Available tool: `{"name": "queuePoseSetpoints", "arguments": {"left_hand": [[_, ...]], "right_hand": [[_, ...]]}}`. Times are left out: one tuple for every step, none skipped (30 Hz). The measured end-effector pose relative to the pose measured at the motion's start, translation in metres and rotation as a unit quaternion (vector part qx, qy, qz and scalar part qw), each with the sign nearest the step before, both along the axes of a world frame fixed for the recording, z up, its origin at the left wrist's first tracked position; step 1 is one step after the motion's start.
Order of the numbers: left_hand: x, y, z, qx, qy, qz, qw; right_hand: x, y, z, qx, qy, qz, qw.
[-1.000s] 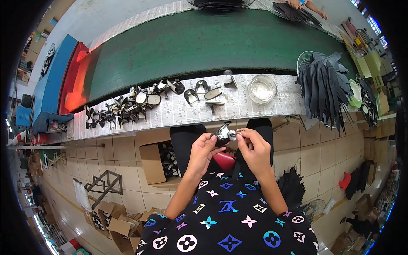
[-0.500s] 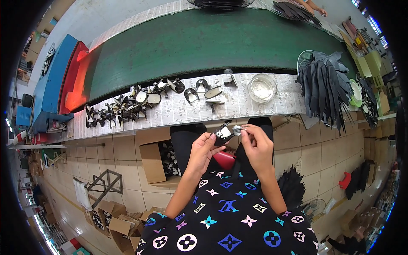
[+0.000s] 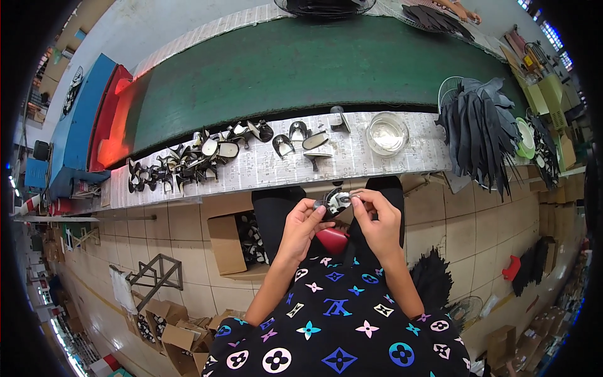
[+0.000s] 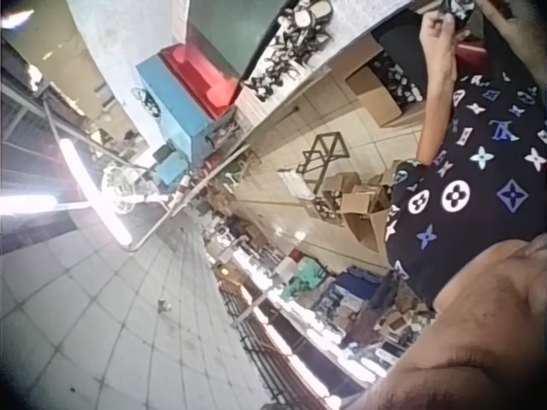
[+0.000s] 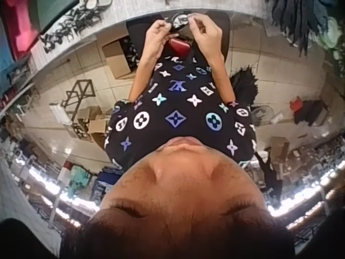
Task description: Apply adhesive to small shoe components and assemble them.
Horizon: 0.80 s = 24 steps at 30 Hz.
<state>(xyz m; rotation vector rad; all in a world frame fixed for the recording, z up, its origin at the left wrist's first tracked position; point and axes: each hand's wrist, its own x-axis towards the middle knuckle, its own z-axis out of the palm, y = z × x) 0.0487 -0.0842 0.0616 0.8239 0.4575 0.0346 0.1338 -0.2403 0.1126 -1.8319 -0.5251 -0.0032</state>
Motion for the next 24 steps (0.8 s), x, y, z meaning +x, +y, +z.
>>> {"name": "queuePoseSetpoints", "arguments": {"left_hand": [[0.0,-0.001,0.002,0.0,0.0,-0.001,1.0],[0.001,-0.001,0.005,0.005,0.005,-0.001,1.0],[0.001,-0.002,0.007,0.01,0.011,-0.002,1.0],[0.001,-0.002,0.007,0.01,0.01,-0.002,1.0],[0.001,-0.002,0.006,0.018,0.011,-0.007,1.0],[0.001,-0.002,0.005,0.027,0.011,-0.011,1.0],[0.0,-0.002,0.006,0.029,0.011,-0.01,0.999],[0.0,-0.002,0.007,0.029,0.009,-0.011,0.999],[-0.001,-0.002,0.008,0.029,0.008,-0.012,0.999],[-0.001,-0.001,0.007,0.028,0.008,-0.012,0.999],[-0.001,-0.001,0.005,0.031,0.008,-0.014,0.999],[0.0,0.0,0.004,0.035,0.008,-0.015,0.999],[-0.001,0.0,0.004,0.034,0.008,-0.015,0.999],[-0.001,0.0,0.004,0.031,0.008,-0.016,0.999],[-0.001,0.001,0.003,0.028,0.008,-0.016,0.999],[-0.002,0.001,0.002,0.027,0.008,-0.015,0.999],[-0.003,0.002,-0.001,0.032,0.007,-0.017,0.999],[-0.004,0.003,-0.003,0.036,0.007,-0.02,0.999],[-0.005,0.003,-0.003,0.036,0.008,-0.017,0.999],[-0.006,0.005,-0.003,0.027,0.014,-0.017,0.999],[-0.007,0.006,-0.003,0.017,0.019,-0.016,1.0],[-0.009,0.008,-0.003,0.019,0.022,-0.012,1.0],[-0.011,0.01,-0.004,0.015,0.025,-0.008,1.0],[-0.014,0.012,-0.004,0.012,0.028,-0.003,1.0]], "right_hand": [[0.0,0.0,0.001,-0.007,0.003,0.006,1.0],[0.0,0.0,0.001,-0.007,0.004,0.006,1.0],[0.0,0.001,0.001,-0.003,0.015,0.012,1.0],[0.0,0.002,0.002,0.001,0.025,0.019,1.0],[0.001,0.003,0.002,0.0,0.025,0.018,1.0],[0.001,0.004,0.001,0.002,0.027,0.021,0.999],[0.001,0.005,0.0,0.007,0.029,0.026,0.999],[0.001,0.005,0.0,0.009,0.029,0.027,0.999],[0.001,0.004,0.0,-0.003,0.017,0.021,1.0],[0.002,0.004,-0.001,-0.017,0.006,0.013,1.0],[0.003,0.003,-0.003,-0.017,0.006,0.013,1.0],[0.004,0.003,-0.006,-0.031,-0.014,-0.002,0.999],[0.005,0.001,-0.008,-0.044,-0.034,-0.017,0.998],[0.006,0.0,-0.007,-0.045,-0.034,-0.017,0.998],[0.006,-0.001,-0.005,-0.054,-0.04,-0.021,0.998],[0.006,-0.001,-0.004,-0.063,-0.046,-0.025,0.997],[0.007,-0.002,-0.004,-0.063,-0.046,-0.024,0.997],[0.007,-0.001,-0.004,-0.044,-0.032,-0.033,0.998],[0.006,-0.001,-0.004,-0.026,-0.018,-0.041,0.999],[0.007,-0.002,-0.005,-0.026,-0.016,-0.038,0.999],[0.009,-0.004,-0.005,-0.016,0.023,-0.037,0.999],[0.01,-0.005,-0.005,-0.006,0.063,-0.036,0.997],[0.011,-0.004,-0.005,0.003,0.075,-0.035,0.997],[0.011,-0.003,-0.006,0.031,0.1,-0.037,0.994]]}}
